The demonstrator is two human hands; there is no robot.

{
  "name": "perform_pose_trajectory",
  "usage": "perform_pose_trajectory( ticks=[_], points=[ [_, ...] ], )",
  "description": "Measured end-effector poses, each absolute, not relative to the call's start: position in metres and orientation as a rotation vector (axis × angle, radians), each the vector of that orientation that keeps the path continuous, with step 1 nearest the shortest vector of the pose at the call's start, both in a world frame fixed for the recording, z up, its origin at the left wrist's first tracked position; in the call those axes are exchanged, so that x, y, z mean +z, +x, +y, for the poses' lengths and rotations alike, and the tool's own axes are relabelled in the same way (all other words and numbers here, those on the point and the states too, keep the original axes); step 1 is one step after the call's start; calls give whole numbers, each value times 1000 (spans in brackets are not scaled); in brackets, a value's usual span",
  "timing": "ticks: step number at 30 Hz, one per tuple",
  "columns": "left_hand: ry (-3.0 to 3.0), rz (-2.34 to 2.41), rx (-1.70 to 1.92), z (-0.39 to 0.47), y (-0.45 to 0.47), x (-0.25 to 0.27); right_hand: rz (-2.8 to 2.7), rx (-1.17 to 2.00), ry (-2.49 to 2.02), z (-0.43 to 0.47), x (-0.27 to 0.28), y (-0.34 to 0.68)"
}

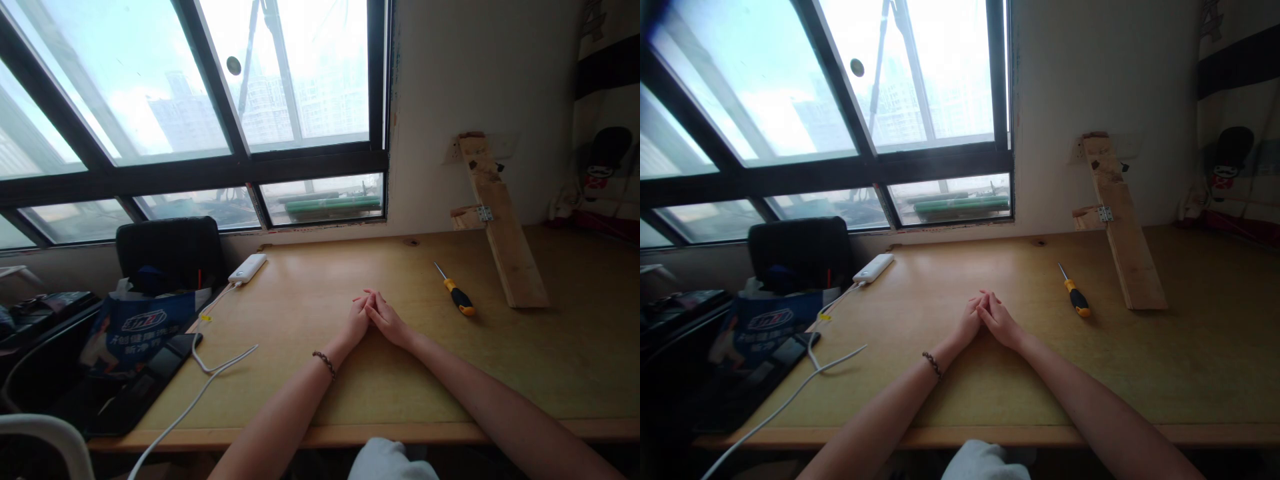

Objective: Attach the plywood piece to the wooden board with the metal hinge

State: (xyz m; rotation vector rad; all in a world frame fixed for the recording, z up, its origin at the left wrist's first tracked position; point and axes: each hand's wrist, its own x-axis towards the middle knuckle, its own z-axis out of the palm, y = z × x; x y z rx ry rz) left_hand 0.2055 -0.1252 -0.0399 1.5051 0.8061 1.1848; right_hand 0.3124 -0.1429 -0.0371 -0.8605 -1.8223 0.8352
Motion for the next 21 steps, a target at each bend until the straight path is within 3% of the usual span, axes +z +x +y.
perform_pose_trajectory(
  ticks=[21],
  points=[
    [1504,828,1182,-125,205,-40,-1837,815,-872,-141,-39,313]
  ],
)
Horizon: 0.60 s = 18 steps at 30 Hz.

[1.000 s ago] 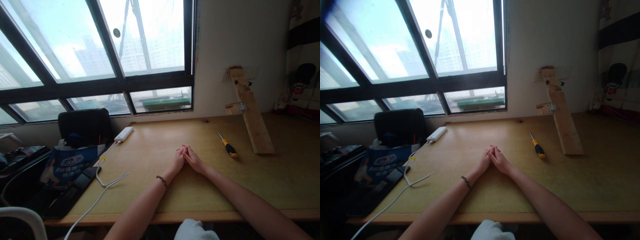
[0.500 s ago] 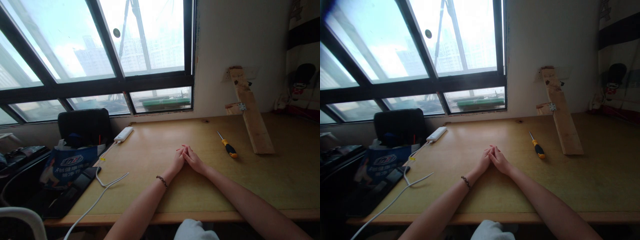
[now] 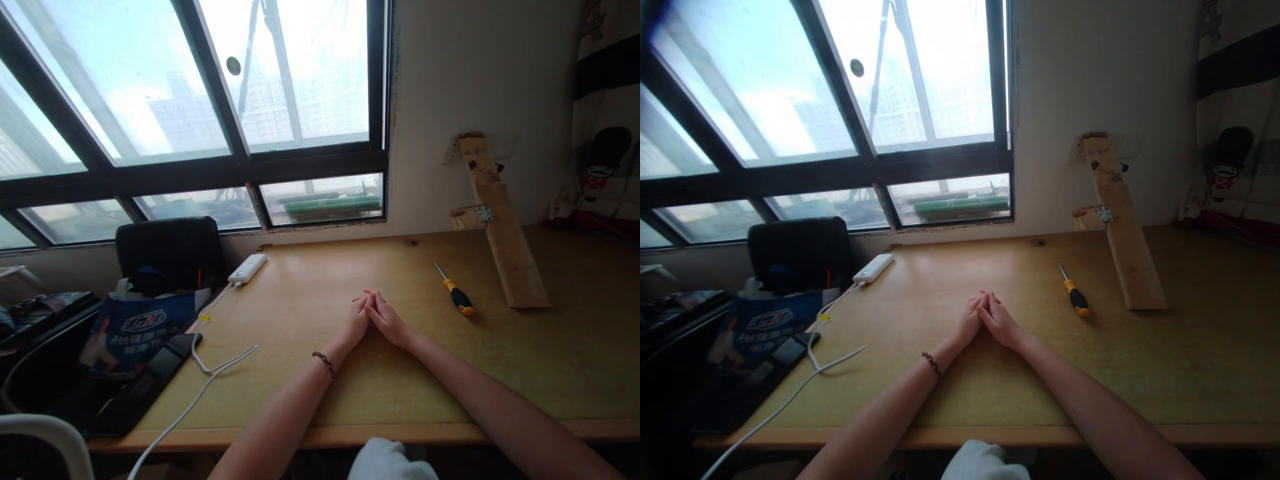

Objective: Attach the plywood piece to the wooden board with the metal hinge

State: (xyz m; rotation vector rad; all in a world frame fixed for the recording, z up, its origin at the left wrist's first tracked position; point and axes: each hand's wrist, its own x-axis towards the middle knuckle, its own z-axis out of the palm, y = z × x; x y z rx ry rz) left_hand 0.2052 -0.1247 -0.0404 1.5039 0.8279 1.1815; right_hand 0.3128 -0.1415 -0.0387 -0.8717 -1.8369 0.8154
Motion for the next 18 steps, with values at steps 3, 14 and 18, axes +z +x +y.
perform_pose_trajectory(
  ticks=[3,14,18],
  points=[
    [1498,826,1184,-125,206,-40,-1836,814,-868,-141,-39,313],
    [1529,832,1177,-124,205,-39,-1835,816,-866,-142,-39,313],
    [1567,875,1182,-123,206,-41,-1834,817,-862,-141,-39,313]
  ],
)
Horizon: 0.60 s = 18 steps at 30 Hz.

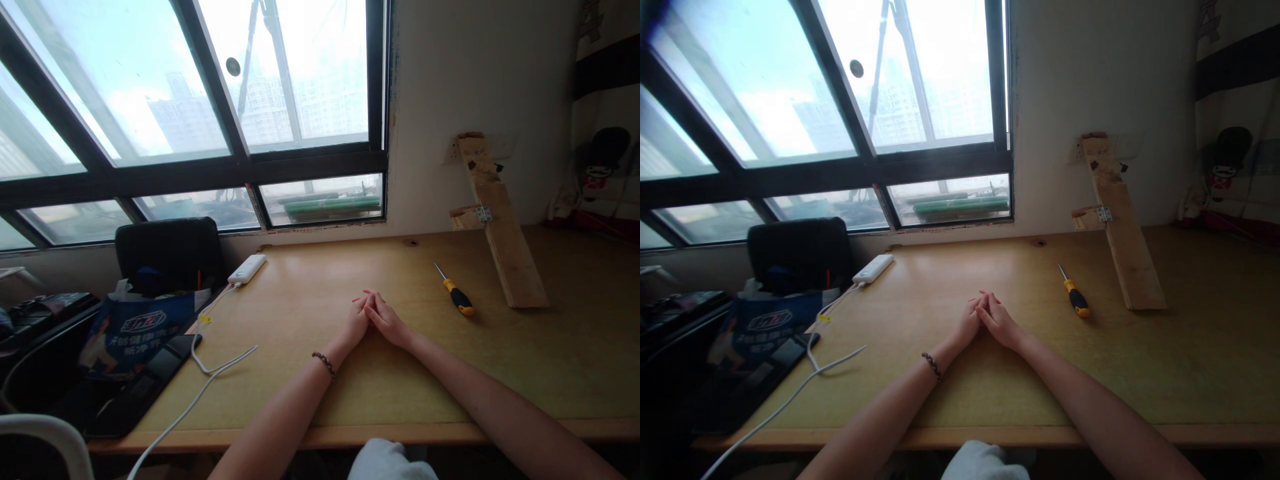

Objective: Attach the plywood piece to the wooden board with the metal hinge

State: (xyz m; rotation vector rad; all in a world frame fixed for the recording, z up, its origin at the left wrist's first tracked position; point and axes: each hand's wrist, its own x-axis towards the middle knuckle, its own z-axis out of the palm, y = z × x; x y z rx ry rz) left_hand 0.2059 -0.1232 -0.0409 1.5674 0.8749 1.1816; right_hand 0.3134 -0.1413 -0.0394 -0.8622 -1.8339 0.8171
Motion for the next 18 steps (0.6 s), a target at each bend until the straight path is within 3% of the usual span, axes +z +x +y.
perform_pose_trajectory(
  ticks=[18],
  points=[
    [1550,939,1167,-125,205,-39,-1838,811,-868,-143,-36,313]
  ],
)
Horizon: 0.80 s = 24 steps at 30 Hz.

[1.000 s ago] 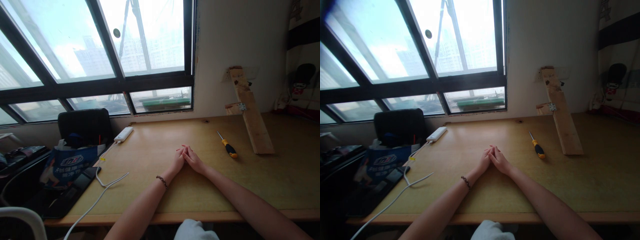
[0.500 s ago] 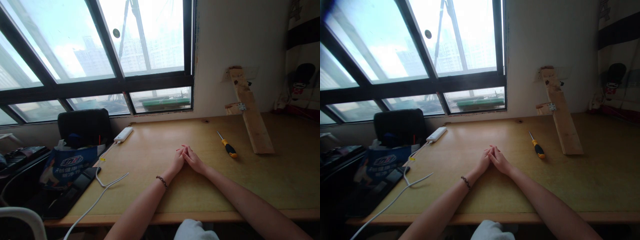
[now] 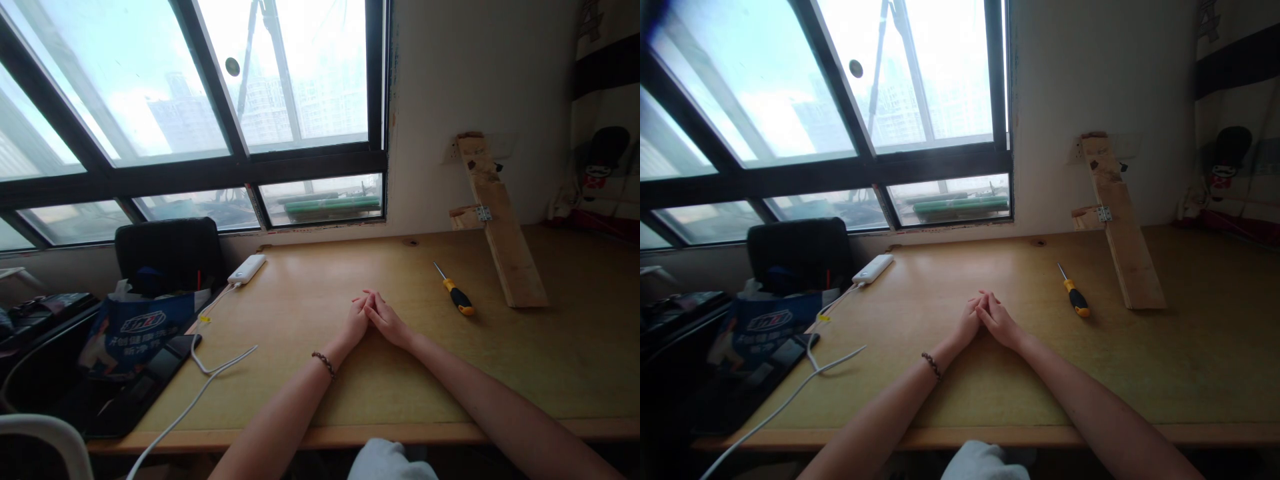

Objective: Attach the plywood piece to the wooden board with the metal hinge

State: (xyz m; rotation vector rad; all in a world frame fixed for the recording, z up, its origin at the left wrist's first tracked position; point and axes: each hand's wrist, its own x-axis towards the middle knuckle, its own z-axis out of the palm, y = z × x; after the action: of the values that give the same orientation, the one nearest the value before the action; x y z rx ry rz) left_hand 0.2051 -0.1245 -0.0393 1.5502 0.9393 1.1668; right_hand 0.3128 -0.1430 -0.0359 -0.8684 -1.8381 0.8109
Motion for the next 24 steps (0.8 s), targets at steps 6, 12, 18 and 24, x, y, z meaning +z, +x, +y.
perform_pose_trajectory(
  ticks=[6,12,18,24],
  points=[
    [1546,933,1173,-125,205,-38,-1839,806,-871,-142,-37,313],
    [1523,877,1173,-125,206,-39,-1837,800,-875,-142,-37,313],
    [1534,899,1176,-124,206,-41,-1835,803,-874,-143,-36,313],
    [1525,906,1174,-124,206,-39,-1833,805,-868,-143,-36,313]
  ],
)
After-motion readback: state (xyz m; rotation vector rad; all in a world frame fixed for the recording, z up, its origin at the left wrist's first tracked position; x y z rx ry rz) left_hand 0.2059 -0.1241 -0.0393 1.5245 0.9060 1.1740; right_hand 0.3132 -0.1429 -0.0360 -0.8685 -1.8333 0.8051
